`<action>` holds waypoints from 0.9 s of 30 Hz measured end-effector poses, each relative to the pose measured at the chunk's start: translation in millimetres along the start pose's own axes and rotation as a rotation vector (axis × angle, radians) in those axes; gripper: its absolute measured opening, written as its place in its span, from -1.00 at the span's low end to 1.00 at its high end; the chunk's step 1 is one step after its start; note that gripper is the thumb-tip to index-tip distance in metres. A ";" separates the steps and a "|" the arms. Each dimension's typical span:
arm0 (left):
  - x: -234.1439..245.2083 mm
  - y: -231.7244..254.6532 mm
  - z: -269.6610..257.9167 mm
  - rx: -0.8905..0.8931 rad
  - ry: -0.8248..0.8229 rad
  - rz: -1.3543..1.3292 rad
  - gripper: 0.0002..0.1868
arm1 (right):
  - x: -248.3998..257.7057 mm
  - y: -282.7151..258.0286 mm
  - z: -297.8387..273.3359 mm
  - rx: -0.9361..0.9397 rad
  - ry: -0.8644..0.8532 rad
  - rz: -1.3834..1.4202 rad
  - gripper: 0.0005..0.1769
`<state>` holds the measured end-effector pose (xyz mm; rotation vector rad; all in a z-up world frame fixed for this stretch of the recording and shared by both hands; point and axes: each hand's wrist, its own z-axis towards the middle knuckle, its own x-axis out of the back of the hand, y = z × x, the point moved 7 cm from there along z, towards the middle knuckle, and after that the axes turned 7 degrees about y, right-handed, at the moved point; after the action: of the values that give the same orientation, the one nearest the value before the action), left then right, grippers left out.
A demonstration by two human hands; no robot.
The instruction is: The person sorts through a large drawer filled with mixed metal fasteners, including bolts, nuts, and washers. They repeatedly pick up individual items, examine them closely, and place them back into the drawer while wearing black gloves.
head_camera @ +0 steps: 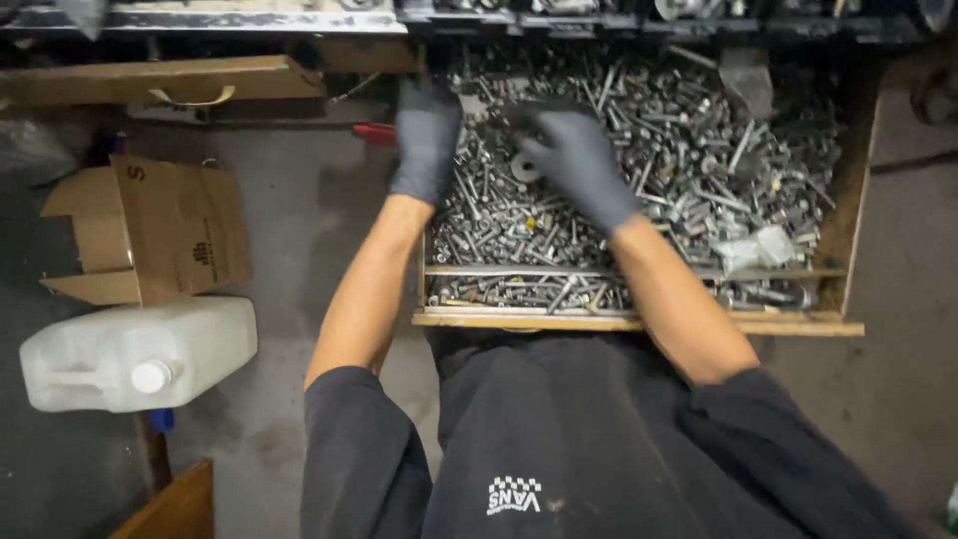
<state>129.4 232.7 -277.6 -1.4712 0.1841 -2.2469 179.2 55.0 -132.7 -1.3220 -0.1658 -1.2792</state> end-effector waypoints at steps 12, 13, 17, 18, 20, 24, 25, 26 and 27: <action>-46.5 4.7 -0.9 -0.090 -0.123 -0.094 -0.89 | -159.3 46.3 32.0 0.058 -0.014 -0.532 -0.92; -45.7 5.4 0.0 -0.102 -0.107 -0.081 -0.88 | -155.8 42.5 31.4 0.073 0.033 -0.521 -0.93; -49.6 4.0 -0.4 -0.091 -0.016 -0.050 -0.90 | -158.5 45.8 29.4 0.074 0.086 -0.545 -0.95; -41.5 3.1 3.6 -0.090 0.009 -0.056 -0.91 | -160.1 49.2 30.4 0.045 0.092 -0.565 -0.94; -62.5 7.5 2.8 -0.086 0.039 -0.057 -0.90 | -163.7 54.3 32.2 0.020 0.103 -0.583 -0.93; -71.0 -5.3 0.8 0.113 0.134 -0.388 -0.94 | -181.5 70.3 36.8 -0.081 0.020 -0.586 -0.91; -48.5 8.2 5.1 -0.143 0.119 -0.069 -0.97 | -187.6 76.7 38.8 -0.106 -0.035 -0.621 -0.88; -48.3 7.6 4.7 -0.143 0.125 -0.065 -0.97 | -180.5 71.2 39.6 -0.103 -0.028 -0.622 -0.88; -50.0 7.3 4.3 -0.147 0.114 -0.057 -0.95 | -177.2 65.4 40.4 -0.076 -0.064 -0.607 -0.87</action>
<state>152.0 248.4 -320.2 -1.4378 0.3535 -2.4104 182.9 172.4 -286.0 -1.4334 -0.6038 -1.7608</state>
